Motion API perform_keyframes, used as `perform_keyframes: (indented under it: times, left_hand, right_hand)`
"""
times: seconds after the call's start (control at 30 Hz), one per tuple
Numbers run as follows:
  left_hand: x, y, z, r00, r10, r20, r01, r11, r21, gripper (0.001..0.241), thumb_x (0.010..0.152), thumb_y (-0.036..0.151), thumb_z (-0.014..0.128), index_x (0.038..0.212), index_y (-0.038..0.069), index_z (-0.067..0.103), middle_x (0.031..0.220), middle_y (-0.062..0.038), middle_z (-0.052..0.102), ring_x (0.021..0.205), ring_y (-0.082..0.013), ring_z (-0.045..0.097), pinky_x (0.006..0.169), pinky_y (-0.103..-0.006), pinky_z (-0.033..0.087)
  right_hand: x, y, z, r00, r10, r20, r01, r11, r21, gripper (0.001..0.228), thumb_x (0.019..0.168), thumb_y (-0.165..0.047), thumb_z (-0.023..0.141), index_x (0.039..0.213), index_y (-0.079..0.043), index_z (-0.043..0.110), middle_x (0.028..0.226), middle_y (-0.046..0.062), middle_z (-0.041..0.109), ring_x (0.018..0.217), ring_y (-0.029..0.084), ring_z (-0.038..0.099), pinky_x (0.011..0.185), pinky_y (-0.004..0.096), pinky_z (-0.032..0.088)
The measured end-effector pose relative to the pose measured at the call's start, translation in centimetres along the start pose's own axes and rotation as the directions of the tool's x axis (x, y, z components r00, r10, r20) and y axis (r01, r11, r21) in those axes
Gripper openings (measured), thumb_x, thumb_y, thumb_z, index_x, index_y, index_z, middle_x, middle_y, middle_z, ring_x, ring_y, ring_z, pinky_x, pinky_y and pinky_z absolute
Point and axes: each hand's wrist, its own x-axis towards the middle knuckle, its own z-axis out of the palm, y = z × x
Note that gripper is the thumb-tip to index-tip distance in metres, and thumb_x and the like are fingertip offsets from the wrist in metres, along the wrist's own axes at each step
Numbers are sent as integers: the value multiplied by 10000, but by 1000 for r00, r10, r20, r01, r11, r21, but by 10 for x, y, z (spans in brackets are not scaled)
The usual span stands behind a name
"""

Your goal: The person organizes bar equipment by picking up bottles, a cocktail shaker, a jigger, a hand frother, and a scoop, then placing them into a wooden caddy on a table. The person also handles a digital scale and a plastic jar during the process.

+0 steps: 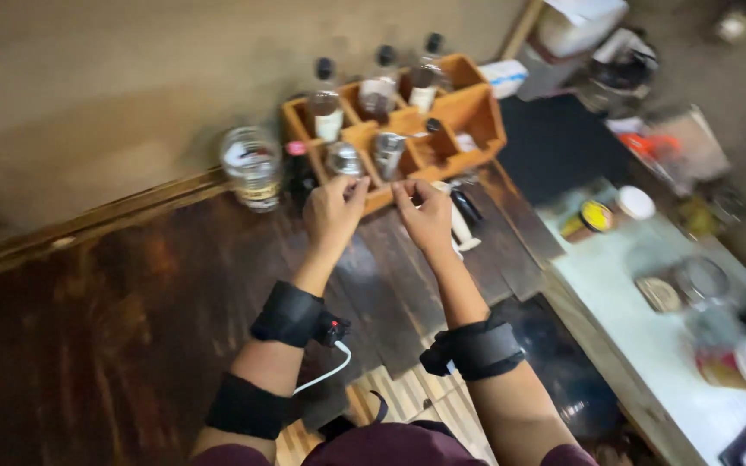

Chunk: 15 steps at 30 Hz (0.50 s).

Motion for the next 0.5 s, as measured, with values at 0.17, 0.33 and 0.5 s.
perform_keyframes:
  times: [0.17,0.33,0.5]
  left_hand:
    - [-19,34,54,988,109,110,-109,994,-10,295,914,355,732,877,64,754,764,-150,729,706,-363,710,598,-457,524]
    - [-62,98,117,918,194,346,-140,974,-176,332,954,353,720,840,41,703,734,-159,694,669,-352,684,595,-442,507]
    - [-122,148,190,842,325,430,-180,921,-345,327,960,327,711,834,26,683,726,-167,679,663,-352,680,589,-442,492]
  right_hand:
    - [-33,18,-87,984,9,-176,-21,998,-65,215,922,-243,745,919,-30,770,693,50,707,620,90,628,607,276,510]
    - [-84,43,-183,925,173,-337,-253,945,-209,248,919,-283,738,937,-39,782,703,92,722,607,149,669,610,308,523]
    - [-151,71,-271,840,215,-498,-386,882,-271,259,916,-289,732,947,-38,790,733,117,735,629,171,683,638,319,532]
